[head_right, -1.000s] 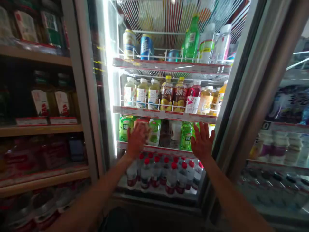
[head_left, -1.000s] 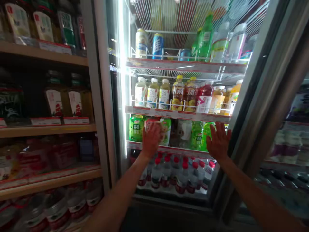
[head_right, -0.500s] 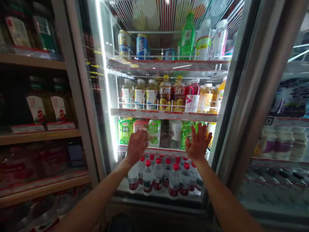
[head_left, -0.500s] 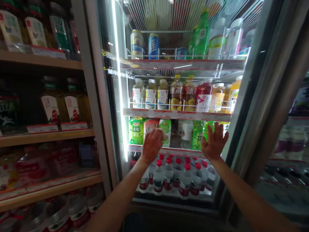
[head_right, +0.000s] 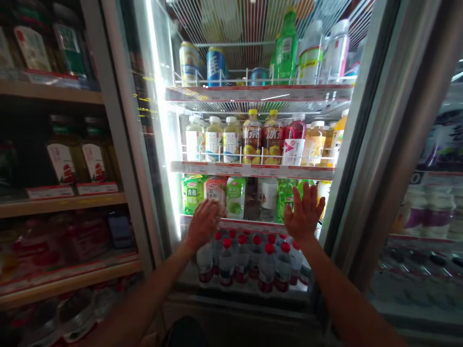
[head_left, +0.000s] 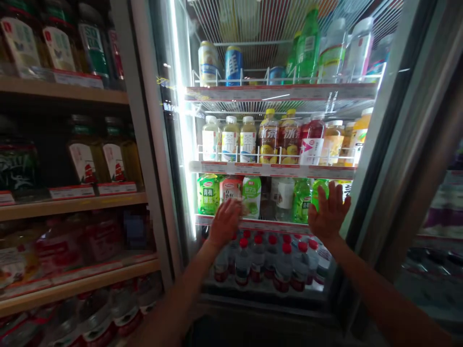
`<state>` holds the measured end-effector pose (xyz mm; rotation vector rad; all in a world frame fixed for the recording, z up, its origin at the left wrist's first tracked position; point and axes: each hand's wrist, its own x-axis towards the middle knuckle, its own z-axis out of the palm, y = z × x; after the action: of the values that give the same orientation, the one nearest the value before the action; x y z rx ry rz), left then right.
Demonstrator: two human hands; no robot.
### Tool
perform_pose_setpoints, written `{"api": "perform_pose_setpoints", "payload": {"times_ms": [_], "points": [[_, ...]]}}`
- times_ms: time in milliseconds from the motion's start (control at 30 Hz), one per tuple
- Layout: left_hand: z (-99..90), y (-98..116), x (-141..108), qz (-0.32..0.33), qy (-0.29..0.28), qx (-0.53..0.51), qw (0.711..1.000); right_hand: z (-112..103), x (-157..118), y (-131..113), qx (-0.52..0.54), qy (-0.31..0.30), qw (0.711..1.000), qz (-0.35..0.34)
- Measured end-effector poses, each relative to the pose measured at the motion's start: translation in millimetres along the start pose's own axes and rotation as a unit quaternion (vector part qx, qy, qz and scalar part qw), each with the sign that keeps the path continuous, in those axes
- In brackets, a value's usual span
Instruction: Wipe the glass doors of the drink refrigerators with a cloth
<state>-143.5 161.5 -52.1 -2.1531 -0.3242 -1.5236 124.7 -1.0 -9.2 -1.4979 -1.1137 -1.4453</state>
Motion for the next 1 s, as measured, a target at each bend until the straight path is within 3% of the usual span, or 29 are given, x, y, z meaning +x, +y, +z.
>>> {"api": "perform_pose_setpoints", "payload": {"times_ms": [33,100,167,233,333,400,467,533,600,667,733,867,933,1000], "points": [[-11.3,-19,-3,-0.077,0.032,0.021,0.996,0,0,0,-0.002,0.001,1.0,0.002],[-27.6,-45,-5,-0.242,0.132,0.061,0.959,1,-1,-1,-0.006,0.003,1.0,0.006],[-29.0,-45,-1,-0.316,0.19,0.076,0.927,2,-2,-1,-0.009,0.003,1.0,0.01],[-15.9,-21,3,-0.266,0.177,0.07,0.945,3,-2,-1,-0.01,0.005,1.0,0.014],[8.8,24,-1,-0.037,0.056,0.032,0.997,2,-2,0,-0.009,-0.001,1.0,0.014],[13.1,34,-15,0.09,-0.022,0.004,0.996,1,-3,2,-0.008,-0.006,1.0,0.01],[3.4,20,-35,0.071,-0.034,-0.002,0.997,1,-4,3,-0.004,-0.007,1.0,-0.001],[-14.4,-8,-54,-0.091,0.021,0.022,0.995,1,-5,4,0.0,-0.002,1.0,-0.01],[-29.4,-32,-64,-0.213,0.092,0.061,0.971,1,-5,4,-0.003,0.0,1.0,-0.012],[-32.5,-38,-62,-0.284,0.129,0.082,0.947,1,-5,2,-0.009,-0.002,1.0,-0.006],[-22.1,-23,-48,-0.274,0.127,0.072,0.951,1,-5,1,-0.012,-0.004,1.0,0.0],[8.4,17,-14,-0.084,0.102,0.034,0.991,1,-4,2,-0.013,-0.006,1.0,0.002],[10.4,13,-6,0.0,0.081,0.018,0.997,1,-5,3,-0.015,-0.002,1.0,-0.006],[0.1,-12,-6,-0.026,0.069,-0.009,0.997,1,-5,4,-0.016,0.001,1.0,-0.012]]}}
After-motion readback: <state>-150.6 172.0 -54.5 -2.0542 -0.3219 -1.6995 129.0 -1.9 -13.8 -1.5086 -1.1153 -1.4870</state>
